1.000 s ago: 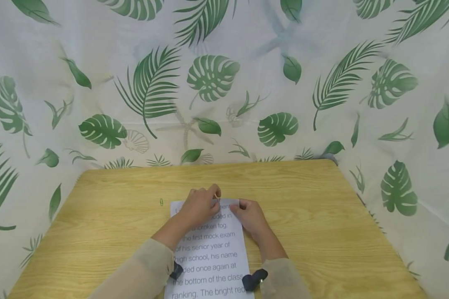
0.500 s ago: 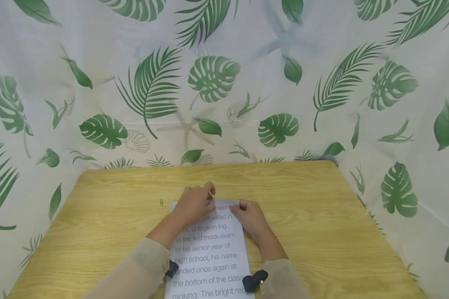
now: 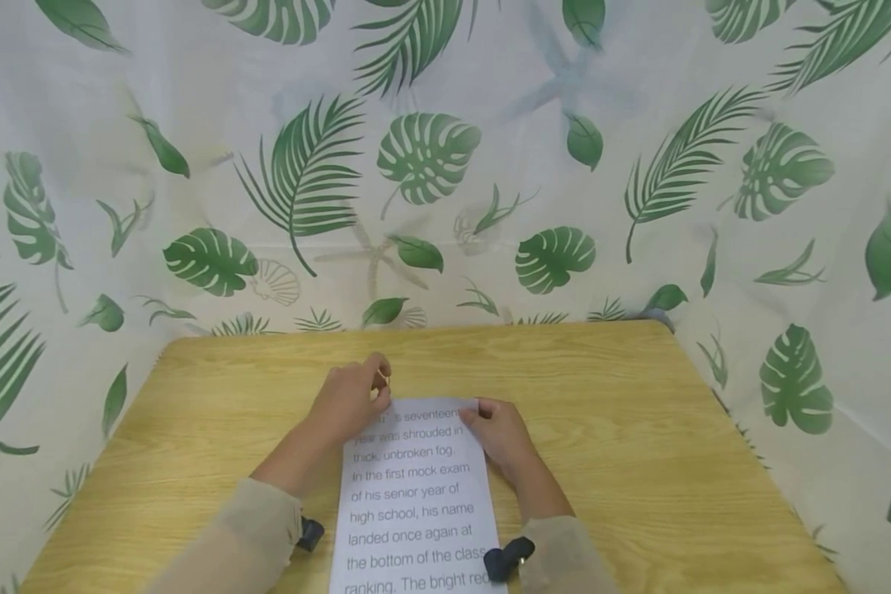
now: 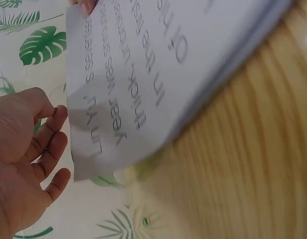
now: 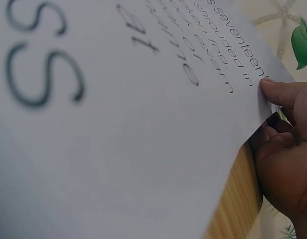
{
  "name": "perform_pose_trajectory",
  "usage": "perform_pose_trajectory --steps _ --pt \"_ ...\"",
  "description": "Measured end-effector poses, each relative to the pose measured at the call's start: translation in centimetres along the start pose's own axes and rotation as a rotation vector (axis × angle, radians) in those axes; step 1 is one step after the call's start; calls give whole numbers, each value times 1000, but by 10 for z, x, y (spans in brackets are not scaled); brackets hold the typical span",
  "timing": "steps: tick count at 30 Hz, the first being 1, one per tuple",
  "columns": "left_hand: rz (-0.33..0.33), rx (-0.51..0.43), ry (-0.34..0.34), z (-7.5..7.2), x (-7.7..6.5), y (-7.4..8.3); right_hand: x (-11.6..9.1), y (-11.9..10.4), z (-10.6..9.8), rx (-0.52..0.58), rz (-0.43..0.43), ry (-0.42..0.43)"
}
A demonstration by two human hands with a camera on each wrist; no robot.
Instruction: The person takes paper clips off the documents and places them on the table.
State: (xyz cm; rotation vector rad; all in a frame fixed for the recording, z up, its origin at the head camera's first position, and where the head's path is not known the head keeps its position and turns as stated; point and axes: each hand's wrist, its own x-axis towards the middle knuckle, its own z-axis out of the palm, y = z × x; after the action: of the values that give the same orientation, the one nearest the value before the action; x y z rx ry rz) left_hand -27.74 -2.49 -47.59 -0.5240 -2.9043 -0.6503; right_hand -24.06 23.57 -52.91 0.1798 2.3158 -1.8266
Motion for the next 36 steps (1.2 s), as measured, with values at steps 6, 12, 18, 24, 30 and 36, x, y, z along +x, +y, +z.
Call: perform_pose_trajectory --steps 6,12,18,24,30,36 --pt "-52 8 19 -18 -10 -22 0 -3 -2 -14 -3 5" --pt "-104 30 -9 -28 -21 -56 0 -2 -3 -4 6 5" --pt "-158 49 -63 -31 -29 -86 0 1 -4 -9 11 12" --pt "-193 59 -105 -31 -38 -100 1 2 -3 -7 -1 8" --pt "-194 66 -111 -29 -40 -104 2 2 -1 -2 9 13" --pt "-207 31 -139 -24 -38 -114 0 1 0 -20 1 7"
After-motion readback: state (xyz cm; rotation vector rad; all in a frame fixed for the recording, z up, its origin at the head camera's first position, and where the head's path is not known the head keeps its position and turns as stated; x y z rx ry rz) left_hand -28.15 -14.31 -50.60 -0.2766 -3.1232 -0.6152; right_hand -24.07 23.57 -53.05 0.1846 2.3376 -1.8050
